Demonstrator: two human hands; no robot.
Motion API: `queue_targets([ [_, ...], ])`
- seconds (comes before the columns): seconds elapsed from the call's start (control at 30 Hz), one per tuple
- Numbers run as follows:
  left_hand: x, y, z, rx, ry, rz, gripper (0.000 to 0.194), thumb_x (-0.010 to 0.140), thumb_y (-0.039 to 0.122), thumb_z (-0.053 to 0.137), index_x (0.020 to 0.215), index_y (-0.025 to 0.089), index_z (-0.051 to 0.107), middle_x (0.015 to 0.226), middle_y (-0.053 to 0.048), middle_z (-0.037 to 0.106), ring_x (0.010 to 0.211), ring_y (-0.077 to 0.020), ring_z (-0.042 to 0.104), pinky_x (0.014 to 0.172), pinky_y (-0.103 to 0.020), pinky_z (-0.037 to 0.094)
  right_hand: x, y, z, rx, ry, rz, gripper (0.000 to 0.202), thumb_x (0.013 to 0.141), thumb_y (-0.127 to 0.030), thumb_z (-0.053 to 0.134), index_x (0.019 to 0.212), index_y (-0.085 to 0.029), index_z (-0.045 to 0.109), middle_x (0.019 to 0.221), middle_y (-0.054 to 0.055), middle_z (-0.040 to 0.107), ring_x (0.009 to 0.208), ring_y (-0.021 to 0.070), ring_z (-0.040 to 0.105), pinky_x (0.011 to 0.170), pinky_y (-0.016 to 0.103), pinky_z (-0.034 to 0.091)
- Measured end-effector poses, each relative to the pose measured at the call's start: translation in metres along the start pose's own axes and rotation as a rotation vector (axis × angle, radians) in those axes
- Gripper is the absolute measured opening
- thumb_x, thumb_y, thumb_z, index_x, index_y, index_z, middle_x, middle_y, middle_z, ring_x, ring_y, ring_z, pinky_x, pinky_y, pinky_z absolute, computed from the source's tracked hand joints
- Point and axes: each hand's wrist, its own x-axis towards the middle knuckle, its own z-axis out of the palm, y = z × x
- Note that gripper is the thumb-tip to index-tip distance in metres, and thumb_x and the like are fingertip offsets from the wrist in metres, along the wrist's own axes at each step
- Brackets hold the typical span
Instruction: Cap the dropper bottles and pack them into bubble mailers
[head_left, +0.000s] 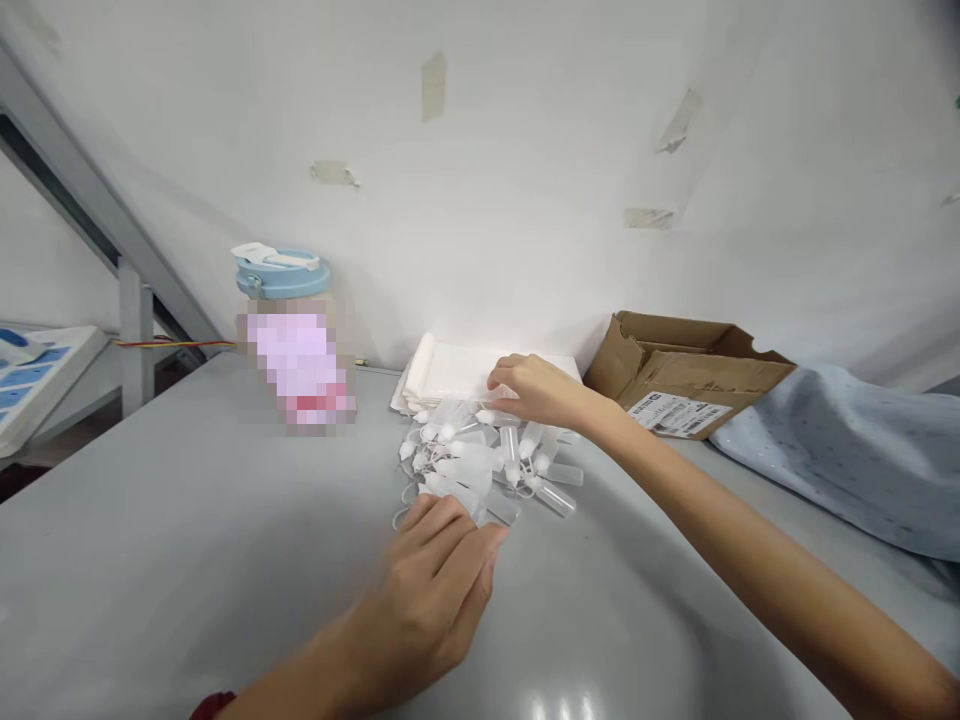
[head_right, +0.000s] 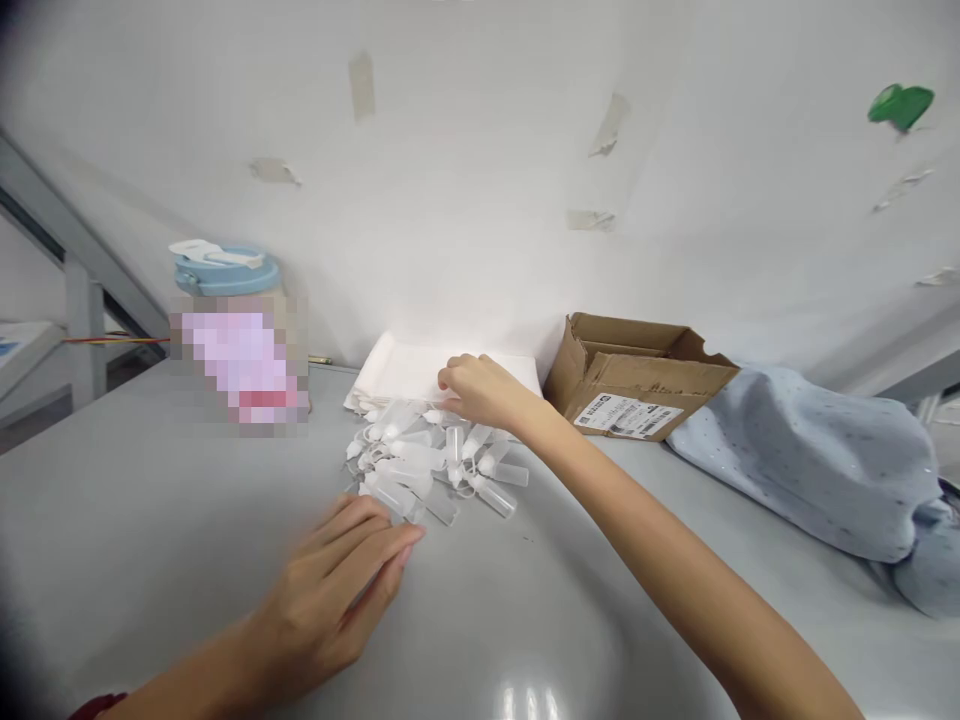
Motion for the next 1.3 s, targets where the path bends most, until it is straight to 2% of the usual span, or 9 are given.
queue_targets([
  [0.47, 0.003, -0.007, -0.005, -0.044, 0.069, -0.112, 0.017, 0.088, 0.008, 0.047, 0.093, 0.016, 0.061, 0.061, 0.0, 0.055, 0.062, -0.0144, 0.049, 0.06, -0.029, 0.04, -0.017, 0.002, 0.01, -0.321, 0.193, 0.085, 0.03, 0.091, -0.031, 0.057, 0.116, -0.015, 0.057, 0.116, 0.009, 0.06, 0.096, 0.02, 0.062, 0.081, 0.04, 0.053],
  [0.53, 0.004, -0.008, -0.009, -0.112, 0.06, -0.266, 0.016, 0.09, 0.015, 0.047, 0.089, 0.017, 0.063, 0.061, 0.0, 0.056, 0.061, -0.0142, 0.051, 0.055, -0.025, 0.04, -0.026, 0.004, 0.005, -0.352, 0.271, 0.109, 0.029, 0.091, -0.031, 0.057, 0.115, -0.015, 0.057, 0.114, 0.008, 0.061, 0.095, 0.0194, 0.062, 0.08, 0.039, 0.053],
  [0.7, 0.015, -0.023, -0.021, -0.521, 0.094, -0.93, 0.043, 0.09, 0.05, 0.045, 0.07, 0.017, 0.064, 0.07, -0.005, 0.065, 0.065, -0.0171, 0.057, 0.052, -0.026, 0.043, -0.071, -0.009, -0.004, -0.391, 0.476, 0.071, 0.019, 0.093, -0.011, 0.043, 0.087, -0.014, 0.06, 0.093, 0.009, 0.063, 0.083, 0.0184, 0.058, 0.068, 0.032, 0.049],
  [0.8, 0.022, -0.032, -0.028, -0.915, 0.158, -1.065, 0.056, 0.089, 0.06, 0.035, 0.085, 0.014, 0.066, 0.073, -0.009, 0.067, 0.061, -0.0182, 0.056, 0.052, -0.029, 0.045, -0.109, -0.028, 0.005, -0.376, 0.576, -0.016, 0.027, 0.09, -0.004, 0.038, 0.077, -0.019, 0.056, 0.084, 0.008, 0.062, 0.072, 0.0184, 0.053, 0.058, 0.03, 0.042],
  [0.93, 0.024, -0.026, -0.028, -1.18, -0.043, -1.042, 0.039, 0.086, 0.049, 0.051, 0.078, 0.014, 0.066, 0.069, -0.007, 0.065, 0.052, -0.0151, 0.051, 0.046, -0.027, 0.041, -0.159, -0.049, 0.027, -0.322, 0.663, -0.097, 0.019, 0.084, -0.001, 0.046, 0.082, -0.019, 0.052, 0.084, 0.01, 0.059, 0.066, 0.0185, 0.048, 0.056, 0.031, 0.04],
  [1.03, 0.02, -0.01, -0.02, -1.178, -0.182, -1.258, 0.017, 0.078, 0.032, 0.064, 0.077, 0.015, 0.065, 0.07, -0.004, 0.065, 0.06, -0.0152, 0.057, 0.051, -0.024, 0.044, -0.186, -0.061, 0.036, -0.241, 0.676, -0.101, 0.02, 0.078, 0.001, 0.047, 0.087, -0.017, 0.049, 0.081, 0.011, 0.057, 0.067, 0.0193, 0.048, 0.056, 0.031, 0.042],
  [1.13, 0.014, 0.003, -0.01, -1.114, -0.376, -1.275, 0.01, 0.075, 0.024, 0.062, 0.078, 0.014, 0.065, 0.073, -0.002, 0.066, 0.071, -0.0153, 0.061, 0.063, -0.023, 0.047, -0.196, -0.074, 0.033, -0.098, 0.588, -0.056, 0.02, 0.074, -0.007, 0.05, 0.092, -0.014, 0.049, 0.102, 0.018, 0.056, 0.088, 0.0269, 0.053, 0.07, 0.04, 0.048],
  [1.23, 0.01, 0.009, 0.0, -1.08, -0.577, -1.081, 0.015, 0.077, 0.028, 0.06, 0.073, 0.014, 0.063, 0.064, 0.001, 0.06, 0.058, -0.0109, 0.054, 0.055, -0.02, 0.042, -0.194, -0.085, 0.026, 0.142, 0.364, 0.024, 0.057, 0.07, -0.028, 0.059, 0.121, -0.009, 0.04, 0.139, 0.026, 0.032, 0.125, 0.0407, 0.033, 0.095, 0.059, 0.036],
  [1.3, 0.007, 0.013, 0.005, -1.074, -0.661, -1.023, 0.02, 0.078, 0.033, 0.06, 0.073, 0.013, 0.061, 0.061, 0.002, 0.055, 0.05, -0.0082, 0.046, 0.048, -0.019, 0.038, -0.191, -0.09, 0.025, 0.227, 0.253, 0.033, 0.082, 0.067, -0.038, 0.063, 0.135, -0.007, 0.028, 0.145, 0.026, 0.024, 0.133, 0.042, 0.021, 0.103, 0.064, 0.024],
])
